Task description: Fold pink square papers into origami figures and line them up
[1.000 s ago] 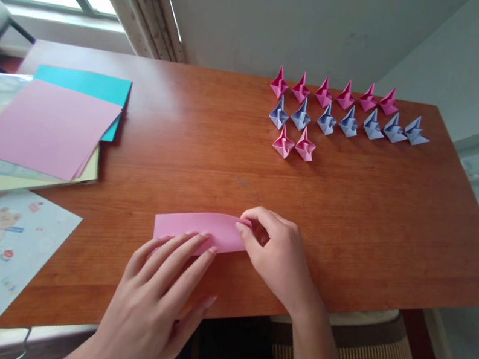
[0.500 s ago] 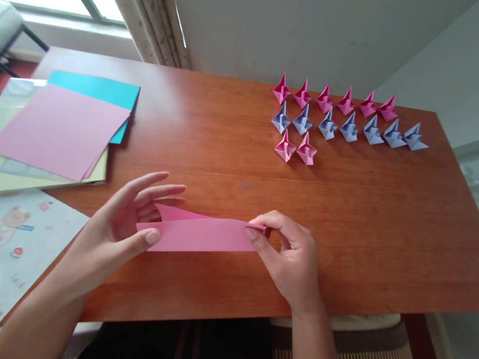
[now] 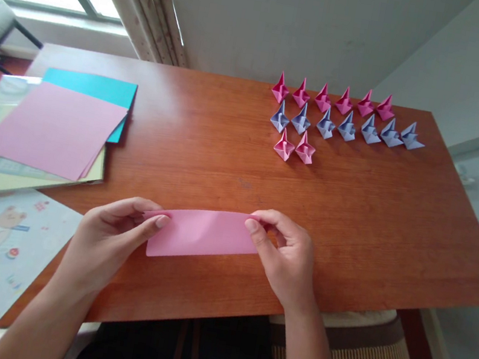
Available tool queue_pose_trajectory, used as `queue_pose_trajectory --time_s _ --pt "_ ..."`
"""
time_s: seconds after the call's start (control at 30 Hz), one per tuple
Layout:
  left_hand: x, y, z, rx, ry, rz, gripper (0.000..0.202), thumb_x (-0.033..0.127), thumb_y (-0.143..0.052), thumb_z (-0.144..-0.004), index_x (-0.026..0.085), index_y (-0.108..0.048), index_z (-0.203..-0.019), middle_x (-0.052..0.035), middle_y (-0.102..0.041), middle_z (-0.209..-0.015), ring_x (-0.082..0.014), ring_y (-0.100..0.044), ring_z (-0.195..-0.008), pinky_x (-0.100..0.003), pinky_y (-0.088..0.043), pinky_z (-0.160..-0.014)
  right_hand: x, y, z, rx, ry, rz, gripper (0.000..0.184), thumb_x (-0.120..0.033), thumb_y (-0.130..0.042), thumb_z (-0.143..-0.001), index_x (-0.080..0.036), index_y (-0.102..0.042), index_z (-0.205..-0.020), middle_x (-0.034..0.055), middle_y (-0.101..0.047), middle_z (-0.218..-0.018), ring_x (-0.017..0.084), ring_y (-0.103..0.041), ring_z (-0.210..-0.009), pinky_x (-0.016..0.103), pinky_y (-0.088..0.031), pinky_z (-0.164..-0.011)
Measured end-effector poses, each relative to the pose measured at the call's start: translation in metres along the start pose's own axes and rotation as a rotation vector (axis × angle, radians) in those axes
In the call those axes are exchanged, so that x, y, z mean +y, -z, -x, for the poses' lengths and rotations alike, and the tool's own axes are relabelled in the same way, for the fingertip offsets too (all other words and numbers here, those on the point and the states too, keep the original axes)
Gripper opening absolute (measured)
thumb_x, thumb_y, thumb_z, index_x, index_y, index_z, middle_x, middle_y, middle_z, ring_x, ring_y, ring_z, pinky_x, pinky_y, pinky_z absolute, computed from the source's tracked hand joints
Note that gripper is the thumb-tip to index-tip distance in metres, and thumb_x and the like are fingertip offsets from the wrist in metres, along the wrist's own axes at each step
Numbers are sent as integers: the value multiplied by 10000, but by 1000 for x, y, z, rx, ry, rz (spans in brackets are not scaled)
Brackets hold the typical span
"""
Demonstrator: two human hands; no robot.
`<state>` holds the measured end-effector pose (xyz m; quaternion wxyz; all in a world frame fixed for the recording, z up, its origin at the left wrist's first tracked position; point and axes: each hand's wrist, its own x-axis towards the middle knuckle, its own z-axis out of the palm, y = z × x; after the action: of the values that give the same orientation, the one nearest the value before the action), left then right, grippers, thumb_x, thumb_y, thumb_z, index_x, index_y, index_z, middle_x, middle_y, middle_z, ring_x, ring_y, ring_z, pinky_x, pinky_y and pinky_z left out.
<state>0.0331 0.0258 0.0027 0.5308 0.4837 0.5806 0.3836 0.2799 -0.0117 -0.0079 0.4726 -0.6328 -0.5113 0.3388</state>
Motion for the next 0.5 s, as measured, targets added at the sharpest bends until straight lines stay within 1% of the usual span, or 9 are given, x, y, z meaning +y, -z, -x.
queue_pose_trajectory --time_s 0.13,0.3,0.5 --pt "-2 1 0 33 -15 -14 168 329 -839 -742 182 -758 -741 -17 -747 -715 -139 -675 -644 -192 -546 -569 -2 -2 1 31 -26 26 102 -354 -760 -864 -252 -761 -860 6 -757 -829 180 -699 -751 286 -571 -696" --pt "-6 2 0 54 -34 -24 128 313 -849 -741 208 -779 -763 -6 -778 -752 -136 -708 -680 -179 -565 -608 -4 -2 0 20 -40 36 101 -354 -769 -858 -253 -765 -854 -3 -761 -812 168 -696 -737 275 -560 -695" --pt "-6 2 0 80 -22 -39 169 347 -856 -731 201 -785 -780 -21 -788 -770 -166 -731 -700 -217 -592 -630 -4 -2 0 29 -58 61 156 -389 -779 -841 -234 -772 -850 18 -769 -804 186 -705 -721 295 -574 -679"
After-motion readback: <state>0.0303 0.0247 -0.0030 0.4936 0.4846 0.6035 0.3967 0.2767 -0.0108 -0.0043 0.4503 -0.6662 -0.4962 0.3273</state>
